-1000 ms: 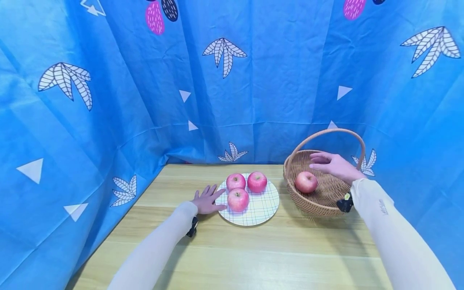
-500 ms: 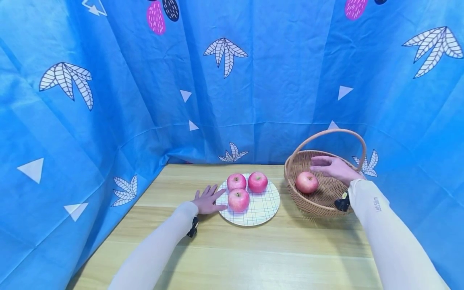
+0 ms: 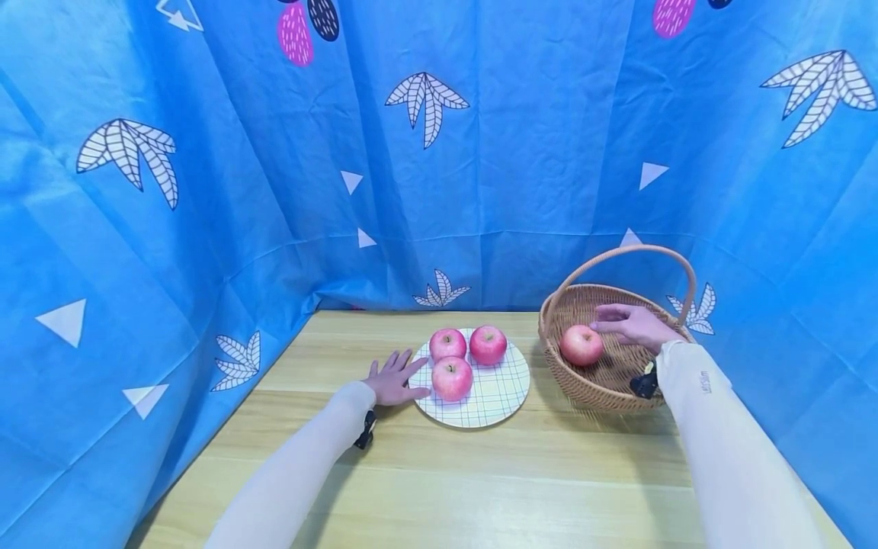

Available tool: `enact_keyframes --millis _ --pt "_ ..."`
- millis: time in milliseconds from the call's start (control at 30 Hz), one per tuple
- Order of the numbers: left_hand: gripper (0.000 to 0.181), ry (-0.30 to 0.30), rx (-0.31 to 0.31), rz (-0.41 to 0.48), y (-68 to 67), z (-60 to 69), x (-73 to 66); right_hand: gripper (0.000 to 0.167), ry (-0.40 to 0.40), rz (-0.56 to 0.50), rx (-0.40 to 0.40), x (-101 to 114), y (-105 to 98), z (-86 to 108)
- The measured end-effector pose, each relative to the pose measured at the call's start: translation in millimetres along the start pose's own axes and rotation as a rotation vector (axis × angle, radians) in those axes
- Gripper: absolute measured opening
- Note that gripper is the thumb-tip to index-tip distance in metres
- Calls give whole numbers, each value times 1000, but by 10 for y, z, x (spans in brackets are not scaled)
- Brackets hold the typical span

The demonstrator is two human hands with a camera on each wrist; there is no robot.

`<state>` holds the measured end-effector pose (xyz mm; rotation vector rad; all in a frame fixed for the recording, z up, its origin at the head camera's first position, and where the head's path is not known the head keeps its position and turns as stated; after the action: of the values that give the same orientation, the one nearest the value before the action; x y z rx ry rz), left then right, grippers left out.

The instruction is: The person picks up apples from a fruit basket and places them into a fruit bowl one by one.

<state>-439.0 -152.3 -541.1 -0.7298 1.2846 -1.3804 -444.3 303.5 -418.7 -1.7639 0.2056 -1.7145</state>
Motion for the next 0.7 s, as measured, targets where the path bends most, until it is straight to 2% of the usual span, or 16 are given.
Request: enact_keyframes --millis 267,433,700 --pt "92 9 11 14 78 -99 67 79 34 26 17 -108 -16 -73" --pt "96 14 -4 15 99 -132 89 79 37 55 24 -136 -10 -100" --pt "89 6 0 -3 8 -20 14 85 84 43 90 -274 93 -139"
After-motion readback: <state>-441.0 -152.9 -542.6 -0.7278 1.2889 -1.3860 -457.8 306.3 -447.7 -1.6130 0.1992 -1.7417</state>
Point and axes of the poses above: each hand's wrist, its own z-axis away from the middle knuckle, its own y-axis out of the palm, x = y × z, the point moved 9 cm from there along -z, towards the middle knuckle, and after that the axes turned 1 degree about -y, right-handed, at the moved point
